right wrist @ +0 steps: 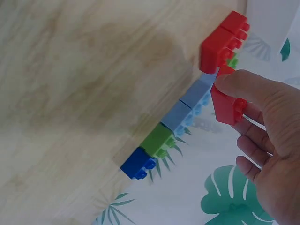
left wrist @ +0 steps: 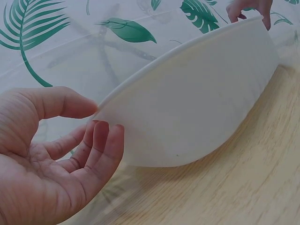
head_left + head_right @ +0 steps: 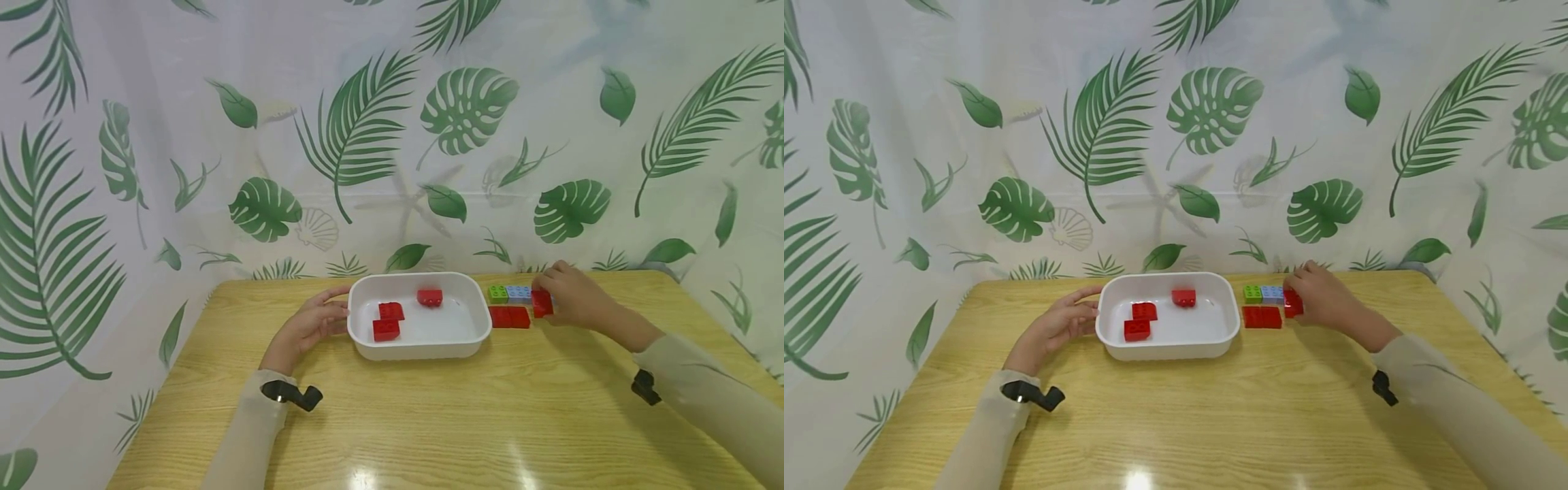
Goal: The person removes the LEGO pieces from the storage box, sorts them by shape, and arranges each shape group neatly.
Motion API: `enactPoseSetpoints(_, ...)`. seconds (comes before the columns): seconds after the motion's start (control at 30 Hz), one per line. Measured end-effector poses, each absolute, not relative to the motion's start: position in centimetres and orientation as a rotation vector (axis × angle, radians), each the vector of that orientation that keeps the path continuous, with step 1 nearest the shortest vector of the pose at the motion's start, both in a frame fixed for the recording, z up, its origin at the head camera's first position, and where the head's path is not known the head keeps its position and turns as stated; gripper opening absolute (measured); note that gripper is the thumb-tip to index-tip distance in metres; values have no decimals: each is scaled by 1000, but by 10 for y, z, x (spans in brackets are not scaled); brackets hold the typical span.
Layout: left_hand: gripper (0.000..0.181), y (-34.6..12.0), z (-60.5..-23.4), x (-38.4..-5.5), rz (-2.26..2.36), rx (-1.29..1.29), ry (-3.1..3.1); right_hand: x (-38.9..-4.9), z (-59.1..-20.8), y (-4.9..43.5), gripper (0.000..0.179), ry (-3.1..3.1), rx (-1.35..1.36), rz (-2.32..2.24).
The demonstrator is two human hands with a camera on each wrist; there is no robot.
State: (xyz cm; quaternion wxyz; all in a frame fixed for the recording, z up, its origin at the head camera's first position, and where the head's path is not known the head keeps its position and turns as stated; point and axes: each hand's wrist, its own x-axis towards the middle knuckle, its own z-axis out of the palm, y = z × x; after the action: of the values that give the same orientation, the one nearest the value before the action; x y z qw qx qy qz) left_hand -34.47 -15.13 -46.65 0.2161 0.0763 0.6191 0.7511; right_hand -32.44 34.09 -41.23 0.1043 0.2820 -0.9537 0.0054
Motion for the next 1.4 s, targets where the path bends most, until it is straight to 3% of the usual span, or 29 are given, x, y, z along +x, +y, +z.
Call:
enactPoseSetpoints(0.77,61,-152,-468,-345,2068,227,1729,-320,-434,338,50,-2922,771,44)
enactPoseSetpoints(1.4,61,-152,-469,-344,2071,211,1732,-325,-442,340,43,-2933,787,41)
